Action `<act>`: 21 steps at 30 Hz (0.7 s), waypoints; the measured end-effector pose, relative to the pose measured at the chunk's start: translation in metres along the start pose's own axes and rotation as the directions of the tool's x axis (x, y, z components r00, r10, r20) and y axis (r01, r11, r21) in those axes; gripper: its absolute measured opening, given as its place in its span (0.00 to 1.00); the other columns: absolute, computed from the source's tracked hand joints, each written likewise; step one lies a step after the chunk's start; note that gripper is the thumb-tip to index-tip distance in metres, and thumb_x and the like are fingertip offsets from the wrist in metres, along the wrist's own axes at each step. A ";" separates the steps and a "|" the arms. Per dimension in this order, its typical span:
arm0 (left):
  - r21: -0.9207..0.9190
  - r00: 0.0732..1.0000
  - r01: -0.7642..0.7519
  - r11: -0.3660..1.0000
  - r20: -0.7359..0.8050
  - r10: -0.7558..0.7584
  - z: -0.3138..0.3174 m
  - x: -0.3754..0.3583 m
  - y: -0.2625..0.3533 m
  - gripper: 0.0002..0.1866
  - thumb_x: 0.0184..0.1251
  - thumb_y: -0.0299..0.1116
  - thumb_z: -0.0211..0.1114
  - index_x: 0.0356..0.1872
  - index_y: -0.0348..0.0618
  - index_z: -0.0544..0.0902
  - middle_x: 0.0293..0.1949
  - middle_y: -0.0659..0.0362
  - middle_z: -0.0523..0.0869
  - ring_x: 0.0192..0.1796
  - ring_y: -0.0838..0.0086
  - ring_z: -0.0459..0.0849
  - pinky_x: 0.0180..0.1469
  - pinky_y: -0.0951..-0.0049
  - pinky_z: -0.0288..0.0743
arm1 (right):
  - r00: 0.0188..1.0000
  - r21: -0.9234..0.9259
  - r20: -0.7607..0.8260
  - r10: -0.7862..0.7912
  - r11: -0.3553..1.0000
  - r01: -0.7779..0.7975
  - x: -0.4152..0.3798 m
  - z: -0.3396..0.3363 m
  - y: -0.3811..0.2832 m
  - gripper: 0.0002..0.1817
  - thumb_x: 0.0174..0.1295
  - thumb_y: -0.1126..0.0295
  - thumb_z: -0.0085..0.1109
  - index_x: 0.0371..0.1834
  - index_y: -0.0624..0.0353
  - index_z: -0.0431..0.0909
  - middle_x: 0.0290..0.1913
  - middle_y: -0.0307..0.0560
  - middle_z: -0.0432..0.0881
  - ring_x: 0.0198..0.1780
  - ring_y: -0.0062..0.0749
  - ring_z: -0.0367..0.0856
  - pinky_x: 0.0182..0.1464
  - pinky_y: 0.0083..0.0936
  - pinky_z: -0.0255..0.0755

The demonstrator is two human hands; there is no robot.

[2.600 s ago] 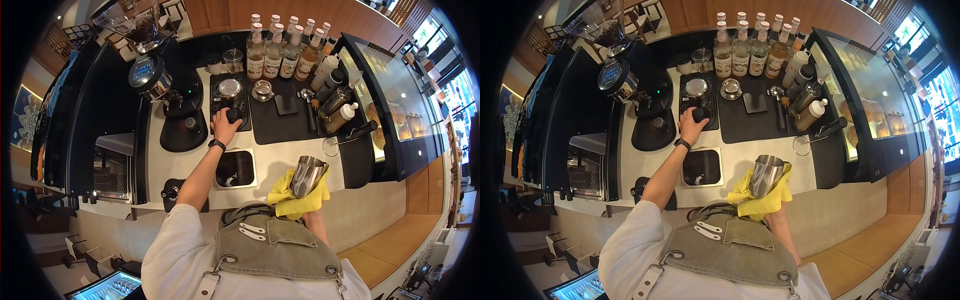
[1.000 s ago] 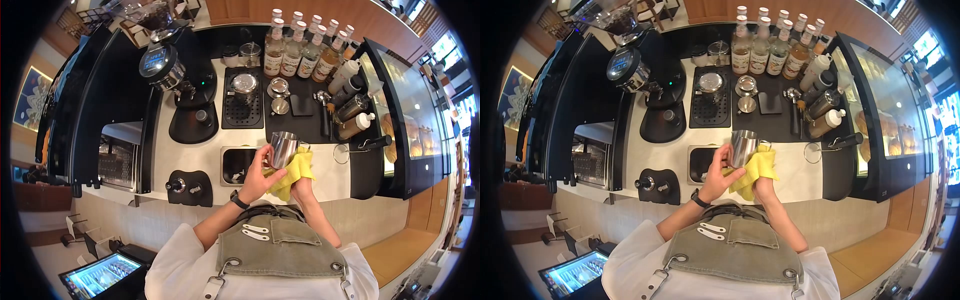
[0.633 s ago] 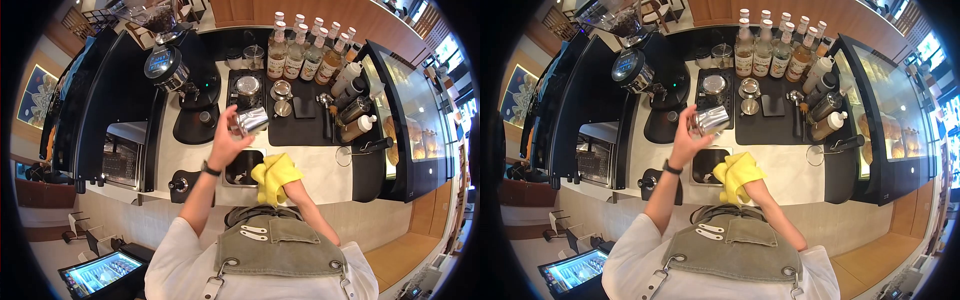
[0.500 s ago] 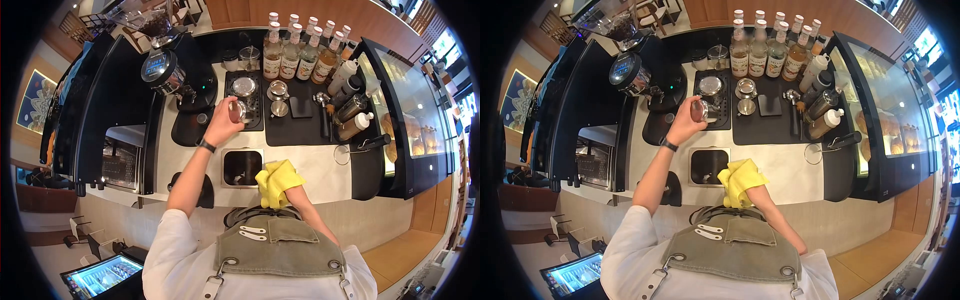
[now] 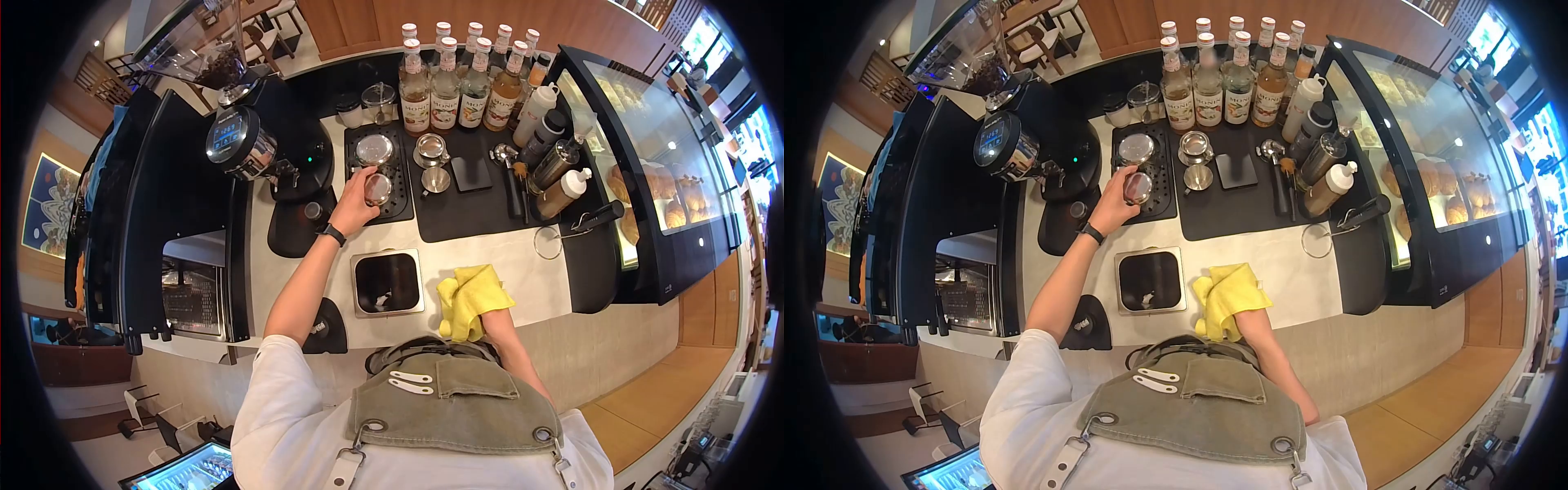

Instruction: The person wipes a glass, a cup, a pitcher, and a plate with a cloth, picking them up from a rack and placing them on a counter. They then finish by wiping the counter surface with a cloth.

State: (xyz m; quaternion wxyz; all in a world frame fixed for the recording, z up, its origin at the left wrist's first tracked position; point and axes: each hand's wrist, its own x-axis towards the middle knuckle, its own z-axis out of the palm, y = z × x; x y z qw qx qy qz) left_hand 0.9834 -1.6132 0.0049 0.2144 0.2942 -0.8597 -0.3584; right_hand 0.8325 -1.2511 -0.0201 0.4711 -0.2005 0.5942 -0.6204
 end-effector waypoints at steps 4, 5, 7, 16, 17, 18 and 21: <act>0.157 0.999 -0.025 0.987 -0.035 0.031 0.005 -0.008 -0.011 0.38 0.47 0.21 0.68 0.66 0.46 0.72 0.69 0.49 0.70 0.71 0.49 0.66 0.73 0.56 0.63 | 1.000 -0.014 0.020 0.008 1.000 -0.008 0.001 0.005 0.002 0.20 0.74 0.64 0.58 0.65 0.61 0.72 0.56 0.43 0.80 0.54 0.27 0.80 0.56 0.31 0.77; 0.211 0.995 -0.069 0.975 -0.050 0.081 0.006 -0.011 -0.011 0.38 0.47 0.22 0.68 0.66 0.47 0.72 0.70 0.50 0.69 0.72 0.49 0.64 0.73 0.55 0.62 | 1.000 -0.034 0.024 0.005 0.999 -0.005 -0.001 0.006 -0.002 0.21 0.74 0.64 0.59 0.65 0.60 0.72 0.57 0.43 0.80 0.55 0.27 0.80 0.56 0.31 0.77; 0.266 0.988 -0.037 0.963 -0.134 0.075 0.009 -0.017 -0.007 0.37 0.48 0.22 0.68 0.66 0.46 0.72 0.70 0.50 0.69 0.72 0.49 0.63 0.73 0.54 0.63 | 1.000 -0.070 0.029 0.000 0.998 0.002 -0.006 0.010 -0.013 0.22 0.74 0.64 0.60 0.66 0.60 0.71 0.58 0.42 0.80 0.56 0.27 0.80 0.57 0.32 0.77; -0.805 0.914 0.281 0.523 0.390 0.109 0.047 -0.133 0.093 0.37 0.67 0.34 0.72 0.74 0.41 0.66 0.72 0.56 0.70 0.67 0.68 0.74 0.69 0.63 0.67 | 0.976 0.301 0.161 -0.150 0.949 0.096 -0.055 0.019 -0.056 0.34 0.67 0.60 0.67 0.73 0.61 0.68 0.70 0.50 0.74 0.68 0.36 0.76 0.67 0.36 0.73; -0.790 0.844 0.304 0.532 0.483 0.235 0.067 -0.145 0.084 0.37 0.68 0.35 0.72 0.75 0.38 0.65 0.71 0.56 0.72 0.65 0.70 0.76 0.68 0.64 0.69 | 0.984 0.373 0.135 -0.113 0.926 0.055 -0.061 0.016 -0.051 0.33 0.68 0.61 0.66 0.73 0.61 0.68 0.71 0.51 0.74 0.68 0.36 0.75 0.68 0.36 0.73; -0.759 0.790 0.282 0.586 0.530 0.307 0.063 -0.150 0.103 0.33 0.71 0.35 0.69 0.74 0.37 0.67 0.67 0.56 0.76 0.65 0.71 0.77 0.68 0.66 0.70 | 0.991 0.445 0.108 -0.076 0.895 0.020 -0.067 0.013 -0.045 0.32 0.69 0.63 0.65 0.74 0.62 0.68 0.71 0.52 0.73 0.69 0.37 0.75 0.68 0.36 0.73; -0.791 0.759 0.397 0.466 0.568 0.318 0.069 -0.158 0.129 0.24 0.78 0.32 0.61 0.70 0.35 0.71 0.61 0.57 0.82 0.64 0.73 0.77 0.68 0.70 0.69 | 0.988 0.380 0.025 -0.155 0.915 0.134 -0.083 0.071 -0.110 0.34 0.68 0.61 0.65 0.74 0.65 0.66 0.71 0.54 0.73 0.69 0.38 0.76 0.68 0.36 0.73</act>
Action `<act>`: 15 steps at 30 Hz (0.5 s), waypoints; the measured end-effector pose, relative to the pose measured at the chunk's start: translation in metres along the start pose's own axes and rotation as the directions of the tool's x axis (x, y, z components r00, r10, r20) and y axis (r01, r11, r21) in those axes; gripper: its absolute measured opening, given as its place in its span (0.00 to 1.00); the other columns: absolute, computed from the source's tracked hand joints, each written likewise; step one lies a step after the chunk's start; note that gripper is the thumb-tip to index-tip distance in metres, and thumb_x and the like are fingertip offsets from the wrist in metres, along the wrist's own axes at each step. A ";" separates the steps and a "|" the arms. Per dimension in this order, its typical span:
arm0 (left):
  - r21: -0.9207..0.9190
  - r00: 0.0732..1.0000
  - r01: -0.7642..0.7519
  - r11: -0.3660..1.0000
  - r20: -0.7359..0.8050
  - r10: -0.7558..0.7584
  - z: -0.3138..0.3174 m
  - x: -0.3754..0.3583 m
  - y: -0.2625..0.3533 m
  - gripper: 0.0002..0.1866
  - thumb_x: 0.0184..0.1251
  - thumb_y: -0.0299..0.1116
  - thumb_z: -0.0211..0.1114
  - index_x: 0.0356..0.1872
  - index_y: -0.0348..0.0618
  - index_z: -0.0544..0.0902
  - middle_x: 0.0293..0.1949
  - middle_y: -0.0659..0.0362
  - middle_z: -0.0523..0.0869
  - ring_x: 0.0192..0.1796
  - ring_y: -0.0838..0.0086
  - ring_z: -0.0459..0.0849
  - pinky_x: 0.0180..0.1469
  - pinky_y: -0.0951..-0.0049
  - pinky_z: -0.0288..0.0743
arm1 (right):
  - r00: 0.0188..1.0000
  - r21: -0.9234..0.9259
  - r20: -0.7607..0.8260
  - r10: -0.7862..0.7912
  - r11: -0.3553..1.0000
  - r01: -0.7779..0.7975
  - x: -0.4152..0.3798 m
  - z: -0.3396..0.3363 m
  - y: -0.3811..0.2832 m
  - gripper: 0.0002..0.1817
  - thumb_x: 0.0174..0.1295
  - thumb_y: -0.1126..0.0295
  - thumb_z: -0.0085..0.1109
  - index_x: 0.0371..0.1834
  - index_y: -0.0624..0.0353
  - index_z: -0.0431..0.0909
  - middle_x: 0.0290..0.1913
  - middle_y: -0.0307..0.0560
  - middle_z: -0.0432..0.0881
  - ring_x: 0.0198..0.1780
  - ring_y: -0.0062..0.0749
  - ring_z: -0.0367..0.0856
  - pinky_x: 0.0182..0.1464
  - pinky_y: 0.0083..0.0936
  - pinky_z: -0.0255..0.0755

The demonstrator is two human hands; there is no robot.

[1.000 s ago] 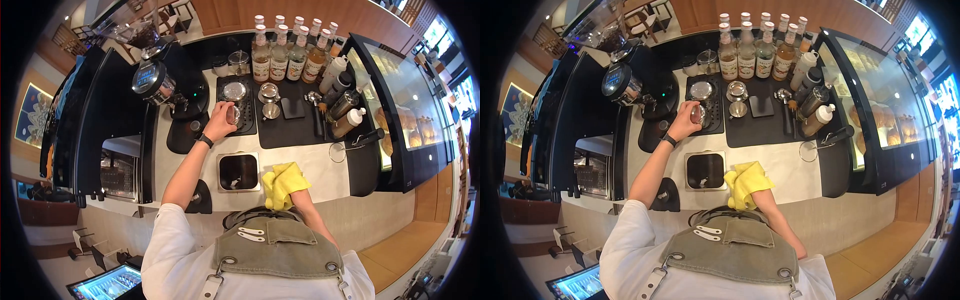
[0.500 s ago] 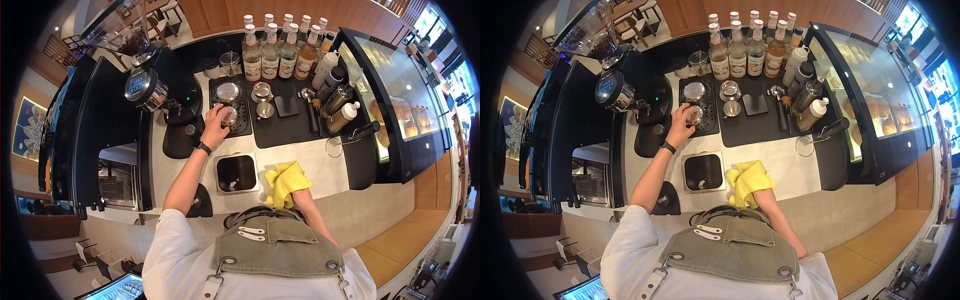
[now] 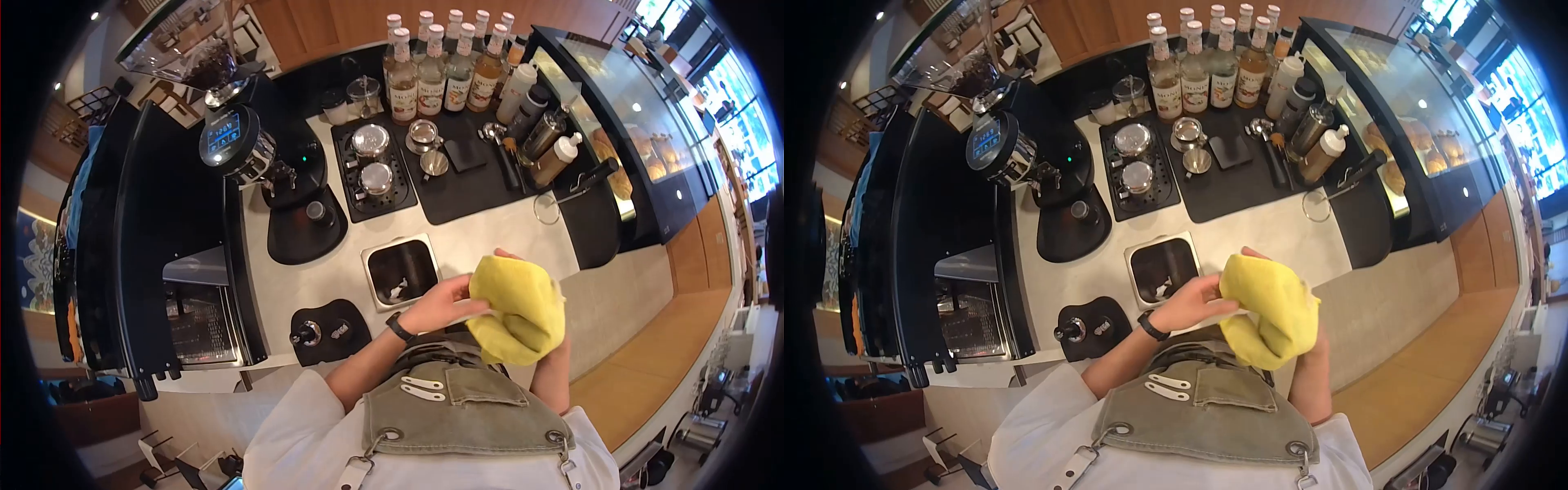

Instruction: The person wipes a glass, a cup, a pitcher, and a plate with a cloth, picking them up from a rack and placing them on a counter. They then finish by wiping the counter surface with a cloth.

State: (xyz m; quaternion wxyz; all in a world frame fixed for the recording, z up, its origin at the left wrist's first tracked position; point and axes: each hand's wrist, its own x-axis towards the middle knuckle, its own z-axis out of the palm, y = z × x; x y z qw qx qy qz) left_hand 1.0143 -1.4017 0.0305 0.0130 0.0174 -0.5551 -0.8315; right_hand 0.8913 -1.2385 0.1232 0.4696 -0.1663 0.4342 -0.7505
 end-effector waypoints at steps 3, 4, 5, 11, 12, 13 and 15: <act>-0.025 0.987 -0.061 0.998 -0.151 0.057 0.016 -0.007 -0.001 0.18 0.82 0.29 0.54 0.67 0.35 0.73 0.60 0.59 0.83 0.64 0.74 0.77 0.68 0.71 0.69 | 0.989 0.115 -0.128 0.080 0.991 -0.065 -0.033 -0.020 0.002 0.38 0.68 0.57 0.65 0.74 0.70 0.64 0.72 0.55 0.72 0.69 0.40 0.76 0.68 0.38 0.74; 0.029 0.976 -0.099 0.995 -0.193 0.102 0.023 -0.003 0.000 0.17 0.83 0.28 0.51 0.66 0.35 0.73 0.60 0.59 0.83 0.64 0.74 0.77 0.68 0.71 0.68 | 0.994 0.101 -0.110 0.006 0.995 0.006 -0.043 -0.022 0.003 0.38 0.68 0.56 0.64 0.74 0.70 0.64 0.72 0.55 0.72 0.69 0.41 0.76 0.68 0.38 0.74; 0.091 0.979 -0.139 0.986 -0.135 0.150 0.028 0.000 -0.001 0.16 0.83 0.28 0.49 0.66 0.36 0.74 0.59 0.60 0.83 0.63 0.75 0.78 0.68 0.72 0.68 | 0.992 0.087 -0.097 -0.080 0.992 0.088 -0.055 -0.025 0.004 0.39 0.69 0.55 0.63 0.74 0.70 0.63 0.72 0.56 0.72 0.69 0.42 0.76 0.68 0.39 0.74; -0.367 0.962 0.263 0.892 0.170 -0.214 0.107 0.043 -0.003 0.23 0.83 0.43 0.54 0.66 0.35 0.74 0.58 0.60 0.83 0.59 0.78 0.80 0.62 0.73 0.75 | 0.737 0.077 -0.333 -0.588 0.762 0.643 -0.156 -0.059 0.013 0.35 0.74 0.50 0.53 0.73 0.66 0.65 0.72 0.56 0.72 0.69 0.41 0.75 0.69 0.39 0.72; -0.356 0.900 0.421 0.834 0.275 -0.337 0.128 0.053 -0.002 0.23 0.83 0.44 0.55 0.65 0.36 0.75 0.56 0.61 0.84 0.57 0.79 0.81 0.61 0.73 0.75 | 0.682 0.046 -0.378 -0.626 0.723 0.689 -0.182 -0.071 0.016 0.36 0.74 0.48 0.53 0.74 0.64 0.64 0.71 0.55 0.73 0.68 0.41 0.76 0.68 0.39 0.73; -0.047 0.751 0.531 0.846 0.490 -0.444 0.139 0.062 -0.027 0.22 0.82 0.44 0.56 0.63 0.36 0.77 0.54 0.62 0.85 0.56 0.80 0.81 0.59 0.74 0.76 | 0.618 0.003 -0.419 -0.666 0.679 0.734 -0.209 -0.090 0.023 0.36 0.74 0.47 0.53 0.75 0.62 0.63 0.70 0.54 0.74 0.67 0.41 0.77 0.67 0.40 0.74; 0.388 0.454 0.388 0.836 0.708 -0.540 0.184 0.073 -0.052 0.20 0.80 0.43 0.60 0.59 0.37 0.81 0.48 0.64 0.87 0.52 0.82 0.80 0.56 0.74 0.77 | 0.473 -0.089 -0.548 -0.690 0.611 0.787 -0.272 -0.116 0.034 0.36 0.74 0.46 0.52 0.76 0.60 0.63 0.69 0.53 0.75 0.66 0.40 0.78 0.66 0.40 0.75</act>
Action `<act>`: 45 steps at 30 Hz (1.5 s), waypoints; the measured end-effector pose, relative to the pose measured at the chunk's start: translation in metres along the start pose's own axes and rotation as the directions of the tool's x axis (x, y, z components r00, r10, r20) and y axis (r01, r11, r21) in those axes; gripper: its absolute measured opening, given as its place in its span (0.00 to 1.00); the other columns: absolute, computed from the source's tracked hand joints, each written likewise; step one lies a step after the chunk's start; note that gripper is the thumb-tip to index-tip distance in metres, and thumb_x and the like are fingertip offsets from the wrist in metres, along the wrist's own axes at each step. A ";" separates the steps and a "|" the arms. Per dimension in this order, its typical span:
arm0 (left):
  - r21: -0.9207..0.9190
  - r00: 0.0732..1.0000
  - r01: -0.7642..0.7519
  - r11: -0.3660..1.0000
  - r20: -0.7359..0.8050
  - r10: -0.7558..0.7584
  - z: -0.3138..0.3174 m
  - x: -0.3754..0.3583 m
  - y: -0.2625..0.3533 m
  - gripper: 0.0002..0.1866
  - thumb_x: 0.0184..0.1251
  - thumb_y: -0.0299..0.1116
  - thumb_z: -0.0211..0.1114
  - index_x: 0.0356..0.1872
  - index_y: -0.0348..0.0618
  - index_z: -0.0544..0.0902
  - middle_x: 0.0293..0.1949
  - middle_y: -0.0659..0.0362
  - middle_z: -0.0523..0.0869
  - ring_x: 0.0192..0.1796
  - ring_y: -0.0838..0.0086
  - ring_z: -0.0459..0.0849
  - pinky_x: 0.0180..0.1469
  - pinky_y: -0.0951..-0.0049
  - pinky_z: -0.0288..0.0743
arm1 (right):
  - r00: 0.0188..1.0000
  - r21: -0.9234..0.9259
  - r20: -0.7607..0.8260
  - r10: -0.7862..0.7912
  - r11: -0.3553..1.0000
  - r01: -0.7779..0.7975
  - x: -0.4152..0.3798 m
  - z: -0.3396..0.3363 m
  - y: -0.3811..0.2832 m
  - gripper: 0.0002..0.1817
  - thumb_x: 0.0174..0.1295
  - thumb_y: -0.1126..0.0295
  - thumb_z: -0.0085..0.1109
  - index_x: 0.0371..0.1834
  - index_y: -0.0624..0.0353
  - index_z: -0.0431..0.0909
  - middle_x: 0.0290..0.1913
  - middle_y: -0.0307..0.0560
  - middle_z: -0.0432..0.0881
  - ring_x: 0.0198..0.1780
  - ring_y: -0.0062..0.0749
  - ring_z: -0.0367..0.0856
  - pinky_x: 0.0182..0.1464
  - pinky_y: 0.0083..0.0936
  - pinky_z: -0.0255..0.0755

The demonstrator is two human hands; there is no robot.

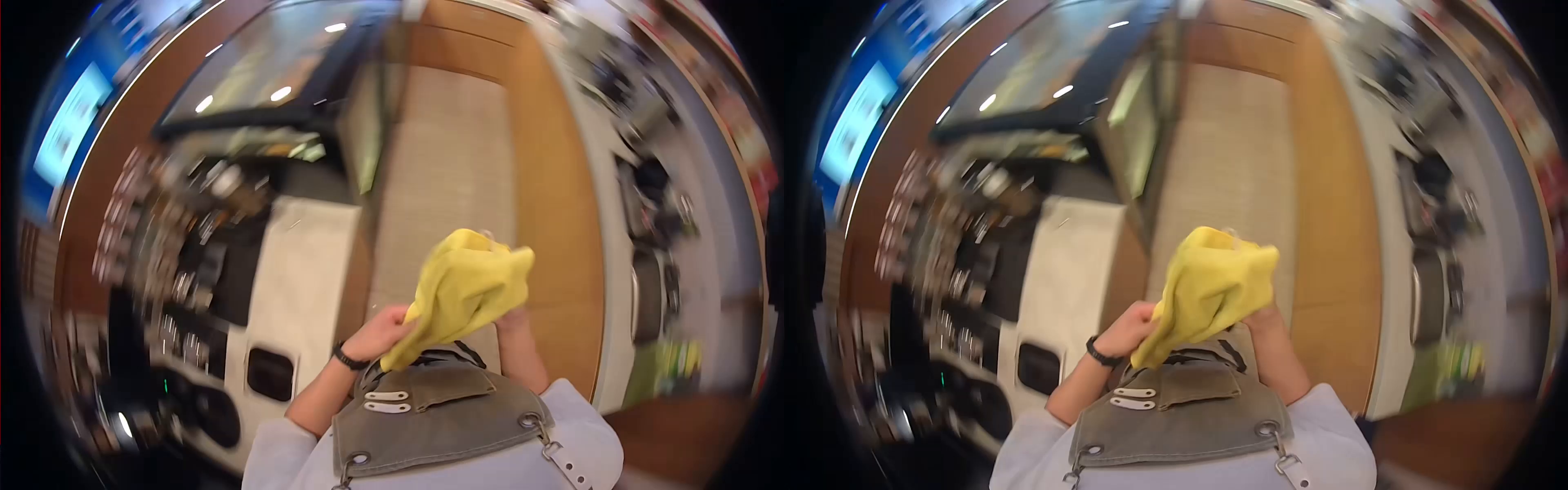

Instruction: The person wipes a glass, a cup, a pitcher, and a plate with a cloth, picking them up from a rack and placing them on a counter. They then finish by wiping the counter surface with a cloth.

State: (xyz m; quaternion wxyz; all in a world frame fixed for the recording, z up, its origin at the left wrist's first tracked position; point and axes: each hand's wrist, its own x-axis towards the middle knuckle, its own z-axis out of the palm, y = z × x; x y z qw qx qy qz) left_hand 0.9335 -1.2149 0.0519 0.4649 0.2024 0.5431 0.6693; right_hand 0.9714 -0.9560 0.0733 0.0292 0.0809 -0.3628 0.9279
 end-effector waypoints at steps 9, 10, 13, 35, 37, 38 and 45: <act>-0.396 0.989 -0.148 0.906 -0.032 0.147 0.127 0.257 0.094 0.23 0.66 0.29 0.65 0.61 0.32 0.77 0.53 0.50 0.86 0.51 0.64 0.88 0.53 0.66 0.83 | 0.680 -0.157 -0.699 -0.222 0.975 0.157 -0.102 -0.190 -0.139 0.24 0.75 0.63 0.50 0.72 0.57 0.66 0.67 0.49 0.76 0.62 0.33 0.80 0.60 0.33 0.77; -0.340 0.992 -0.122 0.932 0.000 0.130 0.139 0.283 0.097 0.21 0.66 0.27 0.65 0.59 0.32 0.78 0.52 0.51 0.87 0.50 0.66 0.88 0.51 0.67 0.83 | 0.486 -0.216 -0.818 -0.309 0.947 0.239 -0.108 -0.193 -0.144 0.24 0.74 0.67 0.50 0.71 0.56 0.67 0.67 0.48 0.76 0.62 0.33 0.79 0.62 0.33 0.74; -0.109 0.986 -0.081 0.991 0.139 0.096 0.192 0.352 0.095 0.15 0.67 0.24 0.66 0.54 0.36 0.81 0.44 0.59 0.88 0.43 0.75 0.86 0.47 0.74 0.80 | 0.143 -0.640 -0.758 -0.636 0.768 0.025 -0.147 -0.222 -0.156 0.22 0.75 0.70 0.49 0.70 0.60 0.67 0.63 0.48 0.79 0.61 0.33 0.79 0.65 0.34 0.72; 0.054 0.060 -0.954 0.296 0.998 0.012 0.293 0.691 0.124 0.38 0.74 0.63 0.51 0.76 0.50 0.66 0.78 0.46 0.61 0.82 0.46 0.51 0.75 0.26 0.27 | 0.122 -0.462 -0.760 -0.638 0.662 0.590 0.071 -0.352 -0.294 0.20 0.72 0.66 0.56 0.65 0.57 0.71 0.60 0.46 0.80 0.61 0.33 0.79 0.64 0.33 0.71; -0.078 -0.093 -0.912 0.403 0.995 -0.019 0.307 0.720 0.121 0.33 0.73 0.59 0.57 0.70 0.48 0.74 0.73 0.46 0.70 0.76 0.48 0.64 0.76 0.38 0.49 | 0.033 -0.504 -0.763 -0.646 0.625 0.597 0.069 -0.354 -0.301 0.21 0.72 0.66 0.56 0.65 0.57 0.71 0.60 0.46 0.80 0.61 0.33 0.79 0.64 0.33 0.71; -0.122 -0.171 -0.848 0.516 0.984 -0.049 0.316 0.741 0.118 0.31 0.73 0.56 0.59 0.68 0.48 0.76 0.70 0.47 0.74 0.74 0.50 0.69 0.75 0.43 0.55 | -0.009 -0.530 -0.756 -0.655 0.602 0.597 0.066 -0.354 -0.303 0.21 0.72 0.66 0.56 0.65 0.57 0.71 0.60 0.46 0.80 0.61 0.33 0.79 0.64 0.33 0.71; 0.078 0.083 -0.858 0.507 0.996 -0.011 0.489 0.869 0.151 0.12 0.72 0.39 0.63 0.50 0.47 0.85 0.41 0.51 0.90 0.44 0.53 0.89 0.50 0.59 0.81 | -0.338 -0.736 -0.647 -0.683 0.443 0.512 -0.001 -0.335 -0.328 0.21 0.71 0.65 0.57 0.66 0.57 0.71 0.60 0.46 0.80 0.61 0.33 0.78 0.64 0.33 0.71</act>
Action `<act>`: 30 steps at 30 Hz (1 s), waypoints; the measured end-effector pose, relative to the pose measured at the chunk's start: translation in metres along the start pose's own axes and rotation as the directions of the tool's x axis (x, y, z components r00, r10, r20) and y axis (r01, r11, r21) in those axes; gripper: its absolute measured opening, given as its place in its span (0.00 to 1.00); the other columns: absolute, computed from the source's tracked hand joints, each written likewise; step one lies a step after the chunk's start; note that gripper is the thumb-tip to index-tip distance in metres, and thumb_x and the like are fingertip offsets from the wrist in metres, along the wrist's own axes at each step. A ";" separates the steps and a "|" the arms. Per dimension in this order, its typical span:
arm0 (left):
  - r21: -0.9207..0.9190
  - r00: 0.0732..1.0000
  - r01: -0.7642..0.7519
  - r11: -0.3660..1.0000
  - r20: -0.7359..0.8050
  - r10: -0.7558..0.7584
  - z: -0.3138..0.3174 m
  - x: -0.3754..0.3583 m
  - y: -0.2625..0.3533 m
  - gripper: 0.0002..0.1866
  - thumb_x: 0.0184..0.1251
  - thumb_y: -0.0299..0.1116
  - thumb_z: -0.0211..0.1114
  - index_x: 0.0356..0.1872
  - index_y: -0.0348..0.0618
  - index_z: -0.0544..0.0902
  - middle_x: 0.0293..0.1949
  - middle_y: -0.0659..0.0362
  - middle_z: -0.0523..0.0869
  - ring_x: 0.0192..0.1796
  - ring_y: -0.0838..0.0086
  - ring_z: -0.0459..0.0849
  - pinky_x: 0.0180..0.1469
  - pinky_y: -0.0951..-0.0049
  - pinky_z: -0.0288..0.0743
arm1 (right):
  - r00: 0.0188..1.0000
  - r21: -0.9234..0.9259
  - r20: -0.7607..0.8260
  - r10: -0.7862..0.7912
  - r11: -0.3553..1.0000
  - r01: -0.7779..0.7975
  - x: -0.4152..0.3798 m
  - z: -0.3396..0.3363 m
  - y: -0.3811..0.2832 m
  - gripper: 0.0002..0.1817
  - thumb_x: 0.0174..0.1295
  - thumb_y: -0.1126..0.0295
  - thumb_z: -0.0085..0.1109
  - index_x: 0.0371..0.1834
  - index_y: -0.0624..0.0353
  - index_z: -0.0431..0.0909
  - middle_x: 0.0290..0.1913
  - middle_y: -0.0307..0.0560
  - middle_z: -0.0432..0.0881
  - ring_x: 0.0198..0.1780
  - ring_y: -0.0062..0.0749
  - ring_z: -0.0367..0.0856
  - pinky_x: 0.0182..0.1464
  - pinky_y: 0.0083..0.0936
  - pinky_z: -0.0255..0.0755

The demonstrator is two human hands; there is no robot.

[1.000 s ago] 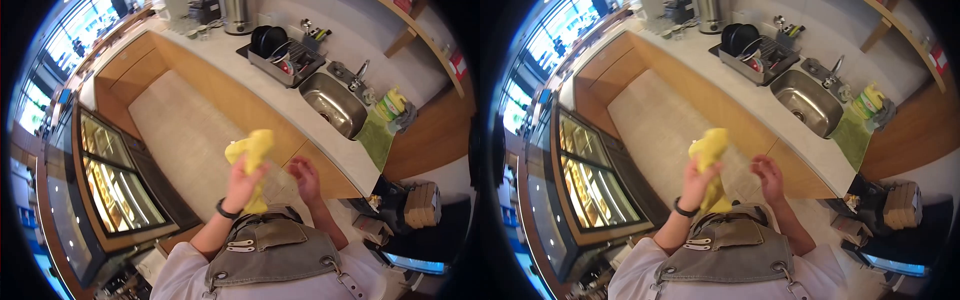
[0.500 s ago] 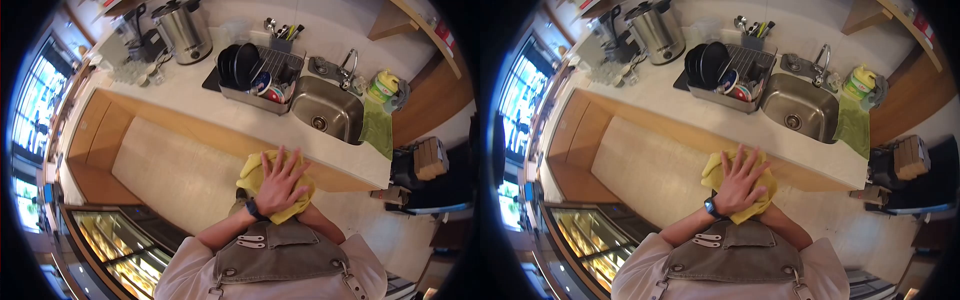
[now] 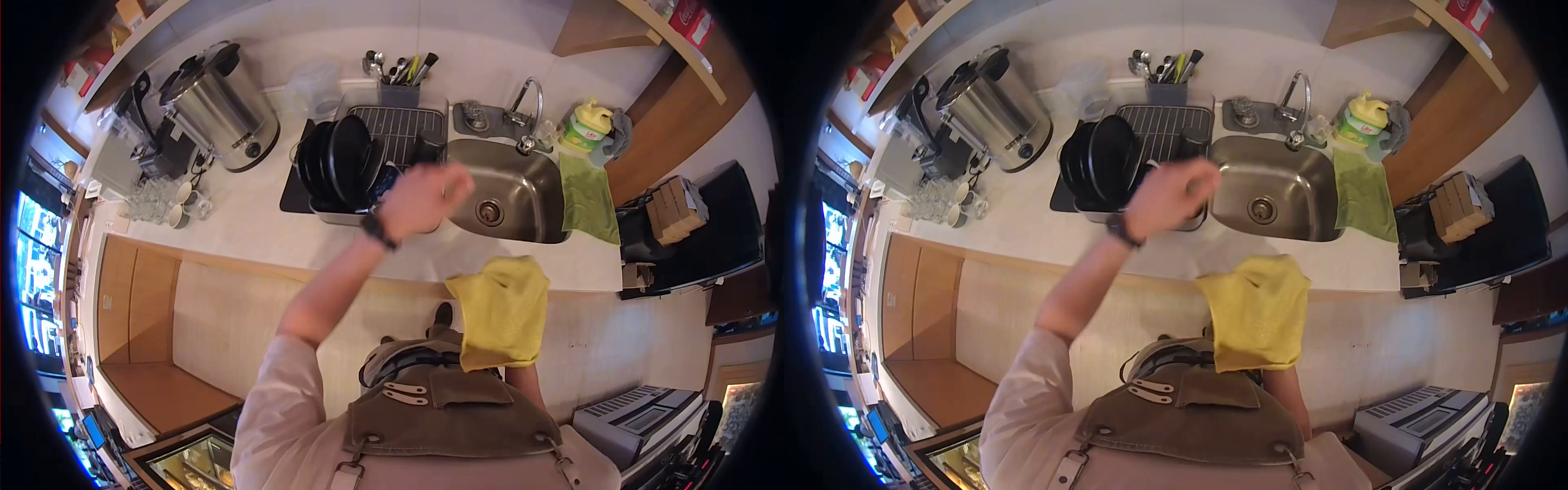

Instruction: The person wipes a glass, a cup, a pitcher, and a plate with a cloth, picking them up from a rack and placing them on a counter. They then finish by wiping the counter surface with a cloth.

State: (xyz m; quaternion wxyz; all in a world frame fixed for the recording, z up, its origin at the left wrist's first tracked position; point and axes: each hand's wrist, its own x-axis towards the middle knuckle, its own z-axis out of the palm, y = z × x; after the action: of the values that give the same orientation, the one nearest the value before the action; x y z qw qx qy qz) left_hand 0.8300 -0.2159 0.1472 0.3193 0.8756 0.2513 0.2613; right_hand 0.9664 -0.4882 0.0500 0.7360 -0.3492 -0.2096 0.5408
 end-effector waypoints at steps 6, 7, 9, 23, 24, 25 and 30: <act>0.309 0.968 0.194 0.931 0.096 -0.233 0.057 0.175 -0.189 0.36 0.50 0.40 0.71 0.64 0.40 0.77 0.61 0.40 0.81 0.64 0.50 0.80 0.64 0.57 0.75 | 0.956 -0.105 -0.157 -0.247 0.967 0.233 0.023 -0.053 -0.078 0.22 0.71 0.64 0.58 0.66 0.57 0.71 0.60 0.46 0.79 0.61 0.33 0.78 0.64 0.33 0.72; 0.375 0.893 0.280 0.884 0.236 -0.383 0.063 0.191 -0.203 0.42 0.47 0.43 0.73 0.67 0.40 0.75 0.62 0.40 0.81 0.64 0.51 0.80 0.64 0.57 0.75 | 0.944 -0.122 -0.177 -0.279 0.958 0.260 0.027 -0.061 -0.090 0.22 0.71 0.64 0.59 0.66 0.57 0.71 0.60 0.46 0.79 0.61 0.33 0.78 0.64 0.33 0.72; 0.430 0.780 0.315 0.846 0.390 -0.489 0.064 0.208 -0.213 0.39 0.40 0.47 0.75 0.57 0.34 0.83 0.55 0.40 0.85 0.57 0.51 0.86 0.61 0.58 0.78 | 0.926 -0.150 -0.203 -0.320 0.944 0.293 0.035 -0.075 -0.107 0.22 0.71 0.64 0.59 0.66 0.57 0.71 0.60 0.46 0.79 0.61 0.33 0.78 0.64 0.33 0.72; -0.489 0.982 0.190 0.851 0.083 -0.171 -0.045 0.237 -0.036 0.28 0.58 0.32 0.68 0.62 0.48 0.72 0.50 0.60 0.80 0.54 0.74 0.82 0.45 0.63 0.86 | 0.937 -0.176 -0.165 -0.309 0.943 0.281 0.135 -0.104 -0.129 0.24 0.70 0.63 0.61 0.66 0.58 0.71 0.61 0.46 0.79 0.62 0.33 0.78 0.64 0.33 0.72; -0.610 0.978 0.155 0.777 -0.014 -0.206 -0.018 0.231 -0.038 0.26 0.58 0.30 0.70 0.58 0.46 0.73 0.52 0.59 0.77 0.54 0.73 0.82 0.47 0.63 0.86 | 0.939 -0.184 -0.151 -0.310 0.942 0.281 0.142 -0.101 -0.128 0.24 0.70 0.62 0.61 0.66 0.58 0.71 0.61 0.46 0.79 0.62 0.33 0.78 0.64 0.33 0.72; -0.181 0.971 0.002 0.983 -0.234 -0.045 0.007 0.219 -0.039 0.26 0.58 0.29 0.72 0.58 0.45 0.72 0.52 0.58 0.77 0.55 0.71 0.81 0.49 0.63 0.84 | 0.941 -0.194 -0.136 -0.310 0.940 0.282 0.150 -0.098 -0.125 0.24 0.70 0.62 0.61 0.66 0.58 0.71 0.61 0.46 0.79 0.62 0.33 0.78 0.64 0.33 0.72; -0.836 0.861 -0.069 0.544 -0.325 -0.391 0.124 0.145 -0.010 0.32 0.53 0.29 0.80 0.56 0.41 0.71 0.52 0.53 0.77 0.58 0.63 0.78 0.63 0.63 0.71 | 0.953 -0.311 -0.036 -0.302 0.909 0.277 0.201 -0.062 -0.086 0.24 0.70 0.62 0.62 0.66 0.58 0.71 0.61 0.46 0.79 0.62 0.34 0.78 0.64 0.33 0.72</act>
State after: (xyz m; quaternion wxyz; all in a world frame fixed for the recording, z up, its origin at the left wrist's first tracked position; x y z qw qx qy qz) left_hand 1.0108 -0.1746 0.1015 0.6421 0.5013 0.2517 0.5225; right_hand 1.1305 -0.3316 0.0577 0.7540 -0.4449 -0.3083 0.3722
